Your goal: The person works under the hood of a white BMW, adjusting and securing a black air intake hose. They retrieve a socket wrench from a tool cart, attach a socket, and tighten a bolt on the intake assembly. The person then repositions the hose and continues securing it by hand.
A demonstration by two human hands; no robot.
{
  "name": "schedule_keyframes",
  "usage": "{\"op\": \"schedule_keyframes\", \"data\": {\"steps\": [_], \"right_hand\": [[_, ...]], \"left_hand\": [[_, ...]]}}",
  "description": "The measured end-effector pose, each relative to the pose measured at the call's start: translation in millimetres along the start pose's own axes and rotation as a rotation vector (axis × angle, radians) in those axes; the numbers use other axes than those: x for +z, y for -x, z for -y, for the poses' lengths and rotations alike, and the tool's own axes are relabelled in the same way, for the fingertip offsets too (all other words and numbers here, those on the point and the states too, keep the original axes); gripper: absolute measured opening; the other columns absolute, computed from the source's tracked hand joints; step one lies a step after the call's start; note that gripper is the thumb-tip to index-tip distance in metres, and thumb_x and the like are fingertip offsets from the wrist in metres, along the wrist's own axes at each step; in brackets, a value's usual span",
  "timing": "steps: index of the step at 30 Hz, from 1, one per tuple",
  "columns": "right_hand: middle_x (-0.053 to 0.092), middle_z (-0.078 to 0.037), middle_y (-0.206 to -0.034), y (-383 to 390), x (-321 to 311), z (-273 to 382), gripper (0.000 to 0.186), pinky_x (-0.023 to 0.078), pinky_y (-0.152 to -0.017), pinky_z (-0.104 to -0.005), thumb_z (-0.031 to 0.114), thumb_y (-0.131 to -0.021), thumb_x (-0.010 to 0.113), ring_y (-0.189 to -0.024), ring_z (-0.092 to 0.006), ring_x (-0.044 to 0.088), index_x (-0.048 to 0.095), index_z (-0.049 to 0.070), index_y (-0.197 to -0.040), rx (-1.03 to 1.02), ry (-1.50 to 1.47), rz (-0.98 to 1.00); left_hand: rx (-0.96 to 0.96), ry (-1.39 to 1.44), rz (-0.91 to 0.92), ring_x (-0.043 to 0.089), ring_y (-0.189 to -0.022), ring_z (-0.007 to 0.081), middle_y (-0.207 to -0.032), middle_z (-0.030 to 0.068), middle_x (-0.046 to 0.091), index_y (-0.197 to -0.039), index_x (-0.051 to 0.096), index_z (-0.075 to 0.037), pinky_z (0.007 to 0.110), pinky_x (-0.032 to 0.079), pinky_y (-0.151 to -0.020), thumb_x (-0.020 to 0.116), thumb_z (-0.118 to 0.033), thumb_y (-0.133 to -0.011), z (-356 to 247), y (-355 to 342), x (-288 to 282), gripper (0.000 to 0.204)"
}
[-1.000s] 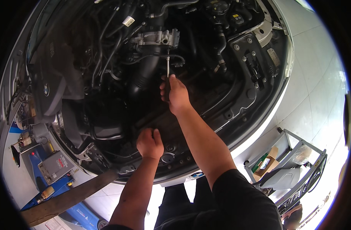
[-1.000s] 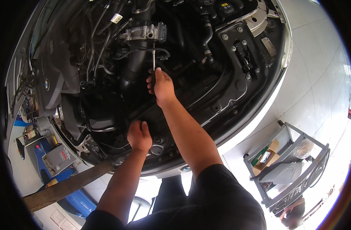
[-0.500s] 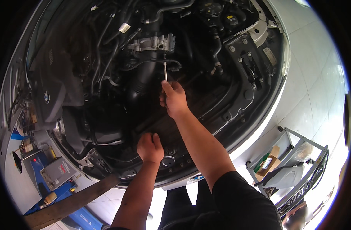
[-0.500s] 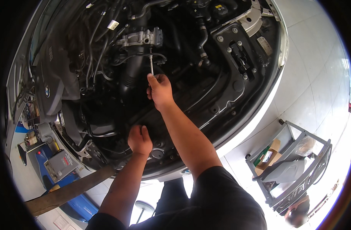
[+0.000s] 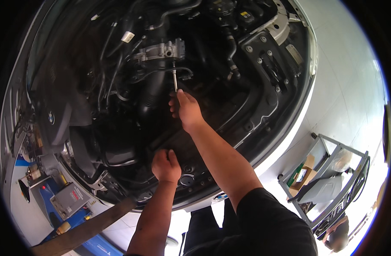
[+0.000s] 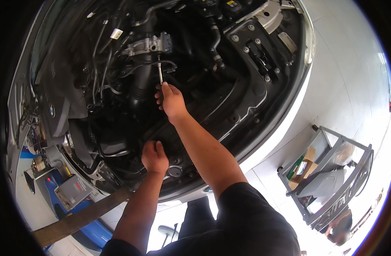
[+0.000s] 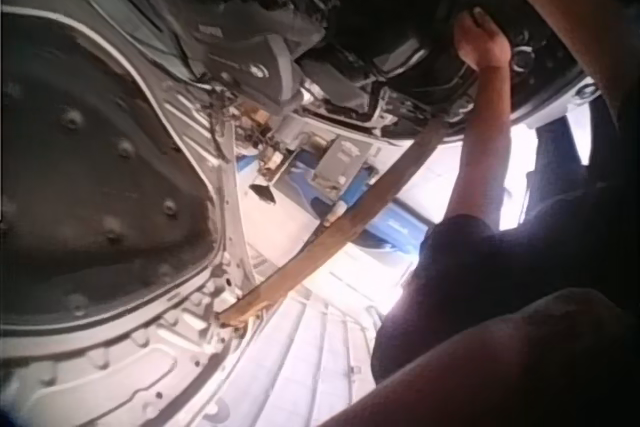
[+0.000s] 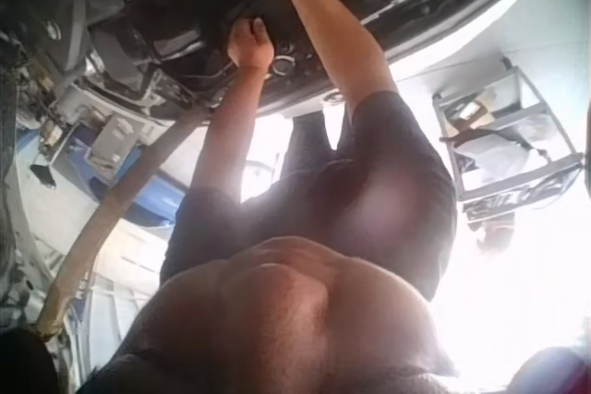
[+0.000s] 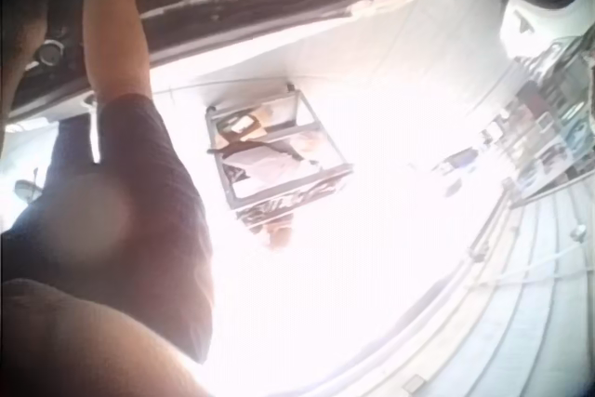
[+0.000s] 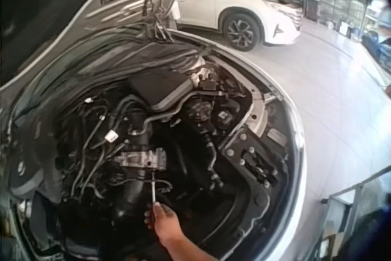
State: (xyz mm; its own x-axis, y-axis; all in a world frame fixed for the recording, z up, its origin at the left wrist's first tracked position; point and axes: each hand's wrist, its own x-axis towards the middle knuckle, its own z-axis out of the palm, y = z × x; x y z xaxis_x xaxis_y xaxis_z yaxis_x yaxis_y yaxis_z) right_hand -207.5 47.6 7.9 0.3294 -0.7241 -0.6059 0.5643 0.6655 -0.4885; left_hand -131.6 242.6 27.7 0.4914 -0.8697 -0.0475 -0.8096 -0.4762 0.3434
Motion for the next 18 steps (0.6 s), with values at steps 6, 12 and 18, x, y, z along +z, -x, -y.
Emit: {"op": "schedule_keyframes", "data": {"steps": [6,12,18], "right_hand": [[0.059,-0.004,-0.081,-1.4,-3.8,-3.0,0.033,0.046,-0.057,-0.0291,0.036,-0.104,0.052,-0.065,-0.0137,0.056,0.060,0.003,-0.105,-0.067,0.106,-0.006],[0.059,-0.004,-0.080,-0.8,0.0,1.1,0.032,0.046,-0.053,-0.0280,0.033,-0.101,0.059,-0.061,-0.0131,0.056,0.059,0.001,-0.105,-0.043,0.067,-0.047],[0.059,-0.004,-0.082,-5.2,-5.0,-6.5,0.038,0.045,-0.052,-0.0297,0.038,-0.102,0.056,-0.064,-0.0135,0.056,0.057,0.002,-0.115,-0.101,0.155,-0.038]], "left_hand": [[-0.067,0.007,0.026,0.064,-0.081,0.0433,-0.086,0.0199,0.066,-0.086,0.064,-0.004,0.051,0.050,-0.072,0.058,-0.029,-0.094,-3.1,0.6,-0.7,0.027],[-0.054,0.013,0.024,0.064,-0.081,0.0428,-0.086,0.0193,0.066,-0.086,0.064,-0.005,0.051,0.051,-0.072,0.059,-0.029,-0.093,-0.9,-1.1,-2.4,0.026],[-0.044,0.007,0.027,0.064,-0.081,0.0419,-0.086,0.0185,0.066,-0.086,0.063,-0.005,0.051,0.051,-0.072,0.061,-0.030,-0.092,-1.0,-1.7,-1.7,0.025]]}}
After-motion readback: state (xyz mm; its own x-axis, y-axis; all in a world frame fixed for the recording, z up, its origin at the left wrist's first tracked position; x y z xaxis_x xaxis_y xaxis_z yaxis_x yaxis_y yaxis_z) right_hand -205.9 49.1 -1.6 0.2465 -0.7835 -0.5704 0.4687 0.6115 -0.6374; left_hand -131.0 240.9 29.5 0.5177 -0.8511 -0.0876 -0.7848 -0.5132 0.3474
